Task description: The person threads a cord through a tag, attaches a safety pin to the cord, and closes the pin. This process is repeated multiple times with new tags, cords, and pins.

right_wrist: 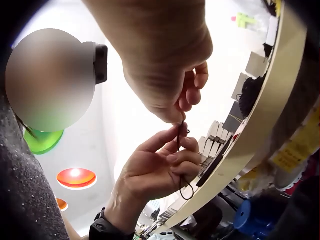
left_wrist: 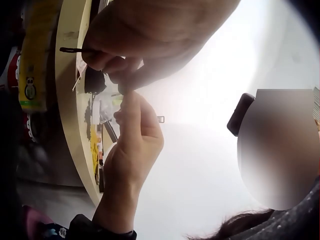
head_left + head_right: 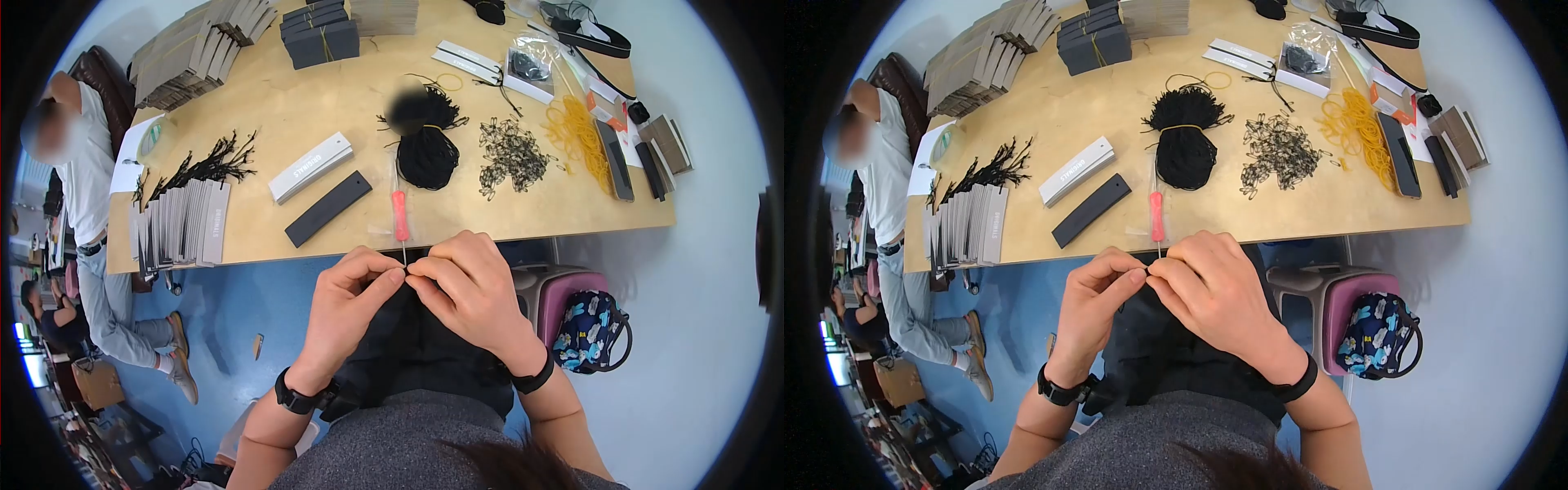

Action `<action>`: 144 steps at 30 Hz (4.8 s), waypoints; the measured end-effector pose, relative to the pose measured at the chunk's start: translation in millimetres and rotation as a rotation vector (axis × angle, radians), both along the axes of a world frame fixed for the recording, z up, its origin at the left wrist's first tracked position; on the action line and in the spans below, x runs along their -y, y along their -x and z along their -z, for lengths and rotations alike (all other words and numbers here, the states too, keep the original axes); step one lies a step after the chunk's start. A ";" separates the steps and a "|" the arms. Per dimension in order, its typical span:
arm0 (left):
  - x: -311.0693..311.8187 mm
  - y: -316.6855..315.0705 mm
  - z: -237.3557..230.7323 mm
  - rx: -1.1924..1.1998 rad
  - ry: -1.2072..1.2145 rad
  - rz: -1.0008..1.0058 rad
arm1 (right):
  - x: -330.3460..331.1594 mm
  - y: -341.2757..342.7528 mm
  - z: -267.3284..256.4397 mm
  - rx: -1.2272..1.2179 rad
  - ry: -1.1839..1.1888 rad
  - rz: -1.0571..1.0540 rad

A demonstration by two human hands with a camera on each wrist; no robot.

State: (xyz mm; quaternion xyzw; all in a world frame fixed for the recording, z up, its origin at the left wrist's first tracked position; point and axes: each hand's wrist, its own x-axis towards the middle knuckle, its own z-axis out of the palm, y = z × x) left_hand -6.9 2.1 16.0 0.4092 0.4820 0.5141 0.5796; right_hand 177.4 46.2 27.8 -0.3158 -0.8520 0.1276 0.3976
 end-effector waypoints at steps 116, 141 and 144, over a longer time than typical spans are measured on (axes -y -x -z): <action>12.8 4.6 67.9 -0.891 -0.492 -0.043 | 23.6 -9.2 39.4 -0.250 0.786 0.050; -8.4 12.9 61.4 -0.519 -0.268 0.118 | 37.5 -30.1 53.5 -0.438 1.503 0.032; -11.5 11.4 60.3 -0.468 -0.216 0.147 | 34.5 -22.8 40.9 -0.480 1.480 -0.024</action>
